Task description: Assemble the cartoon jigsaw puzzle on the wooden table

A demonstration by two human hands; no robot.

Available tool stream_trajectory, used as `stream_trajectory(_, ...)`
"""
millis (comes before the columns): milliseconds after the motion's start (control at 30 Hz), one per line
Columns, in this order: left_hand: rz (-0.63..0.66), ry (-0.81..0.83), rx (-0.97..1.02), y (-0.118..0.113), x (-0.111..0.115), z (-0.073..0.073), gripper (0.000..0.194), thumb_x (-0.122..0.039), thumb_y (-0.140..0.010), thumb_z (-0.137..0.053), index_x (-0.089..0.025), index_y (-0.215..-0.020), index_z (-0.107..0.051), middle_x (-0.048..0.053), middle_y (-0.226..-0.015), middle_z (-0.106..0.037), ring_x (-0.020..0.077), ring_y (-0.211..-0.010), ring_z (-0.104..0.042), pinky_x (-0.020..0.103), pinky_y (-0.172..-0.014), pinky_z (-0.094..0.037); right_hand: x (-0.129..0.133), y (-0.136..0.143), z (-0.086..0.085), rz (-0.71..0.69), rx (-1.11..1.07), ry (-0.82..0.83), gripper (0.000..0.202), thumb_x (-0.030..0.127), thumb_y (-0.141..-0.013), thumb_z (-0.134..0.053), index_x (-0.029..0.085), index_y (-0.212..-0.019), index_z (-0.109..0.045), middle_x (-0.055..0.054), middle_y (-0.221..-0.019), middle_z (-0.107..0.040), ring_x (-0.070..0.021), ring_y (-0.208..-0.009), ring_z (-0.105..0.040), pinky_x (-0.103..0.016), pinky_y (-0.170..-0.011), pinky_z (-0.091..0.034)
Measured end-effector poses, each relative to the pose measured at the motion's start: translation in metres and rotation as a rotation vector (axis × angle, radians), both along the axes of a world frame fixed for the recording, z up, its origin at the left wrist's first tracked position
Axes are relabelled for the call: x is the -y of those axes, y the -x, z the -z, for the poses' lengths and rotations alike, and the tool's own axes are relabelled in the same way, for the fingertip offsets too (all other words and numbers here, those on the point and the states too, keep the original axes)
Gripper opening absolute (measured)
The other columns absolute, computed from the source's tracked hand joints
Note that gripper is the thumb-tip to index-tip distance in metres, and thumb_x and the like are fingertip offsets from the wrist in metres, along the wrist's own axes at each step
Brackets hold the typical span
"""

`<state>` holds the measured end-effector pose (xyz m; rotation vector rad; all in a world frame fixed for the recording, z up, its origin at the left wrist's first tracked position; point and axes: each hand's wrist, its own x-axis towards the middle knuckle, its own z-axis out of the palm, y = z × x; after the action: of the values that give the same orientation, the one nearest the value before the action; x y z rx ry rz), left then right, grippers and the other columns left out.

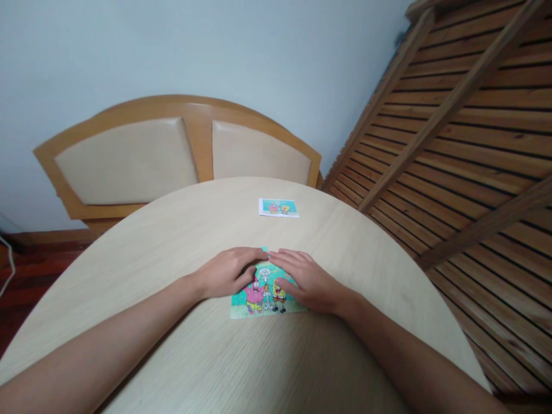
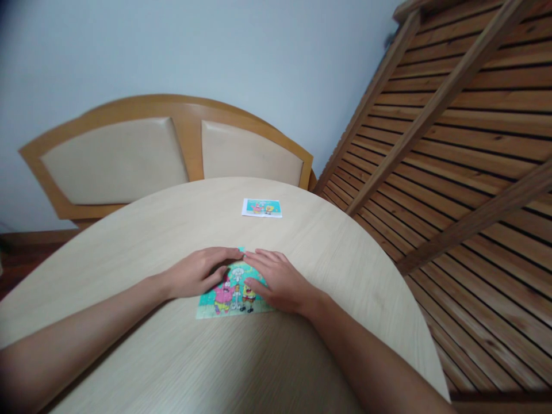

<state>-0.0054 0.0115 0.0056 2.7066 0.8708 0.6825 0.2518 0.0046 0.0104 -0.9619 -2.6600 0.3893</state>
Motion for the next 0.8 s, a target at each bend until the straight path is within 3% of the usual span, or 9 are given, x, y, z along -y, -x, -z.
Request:
stream_trajectory(133, 0.096, -0.006, -0.013, 0.003, 0.002, -0.004, 0.03, -0.025, -0.094, -0.051, -0.018, -0.122, -0.06, 0.01, -0.119, -0.069, 0.0243, -0.11, -0.065, 0.042, -0.099, -0.052, -0.007, -0.01, 0.001, 0.092, 0.039, -0.057, 0.042, 0.039, -0.103, -0.046, 0.021, -0.14, -0.057, -0.008, -0.148, -0.055, -0.0284, -0.14, -0.045, -0.05, -0.114, -0.035)
stream_trajectory(233, 0.172, -0.039, -0.053, 0.004, 0.003, -0.007, 0.029, -0.032, -0.096, -0.054, -0.02, -0.119, -0.066, 0.011, -0.122, -0.068, 0.0252, -0.112, -0.065, 0.042, -0.1, -0.052, -0.015, -0.02, 0.001, 0.154, 0.026, -0.107, 0.033, 0.032, -0.099, -0.054, 0.021, -0.129, -0.066, -0.009, -0.136, -0.065, -0.0277, -0.129, -0.056, -0.047, -0.108, -0.042)
stream_trajectory(433, 0.147, -0.095, -0.073, 0.01, 0.001, -0.011, 0.025, -0.031, -0.097, -0.05, -0.02, -0.104, -0.071, 0.01, -0.116, -0.071, 0.0239, -0.106, -0.067, 0.041, -0.094, -0.055, -0.023, -0.031, -0.004, 0.117, -0.078, -0.084, 0.014, 0.022, -0.094, -0.061, 0.022, -0.097, -0.075, -0.005, -0.102, -0.077, -0.0222, -0.099, -0.069, -0.038, -0.093, -0.052)
stream_trajectory(533, 0.119, -0.095, -0.065, 0.011, 0.002, -0.012, 0.025, -0.031, -0.097, -0.049, -0.018, -0.097, -0.071, 0.009, -0.111, -0.072, 0.0234, -0.102, -0.067, 0.041, -0.091, -0.056, -0.022, -0.031, -0.005, 0.038, -0.135, -0.011, 0.015, 0.018, -0.093, -0.061, 0.024, -0.096, -0.075, -0.003, -0.1, -0.077, -0.02, -0.097, -0.07, -0.035, -0.092, -0.052)
stream_trajectory(633, 0.124, -0.075, -0.064, 0.009, 0.005, -0.012, 0.026, -0.033, -0.097, -0.05, -0.018, -0.105, -0.069, 0.01, -0.111, -0.072, 0.0235, -0.103, -0.068, 0.041, -0.093, -0.056, -0.021, -0.031, -0.005, 0.002, -0.17, 0.054, 0.021, 0.014, -0.093, -0.058, 0.024, -0.099, -0.075, -0.002, -0.102, -0.077, -0.0183, -0.098, -0.07, -0.033, -0.092, -0.052)
stream_trajectory(800, 0.135, -0.052, -0.075, 0.006, 0.008, -0.01, 0.028, -0.035, -0.095, -0.052, -0.019, -0.11, -0.069, 0.01, -0.119, -0.071, 0.0252, -0.11, -0.067, 0.043, -0.096, -0.055, -0.021, -0.036, -0.007, 0.056, -0.163, 0.051, 0.026, 0.012, -0.09, -0.057, 0.022, -0.109, -0.072, -0.005, -0.109, -0.075, -0.0194, -0.102, -0.069, -0.035, -0.093, -0.052)
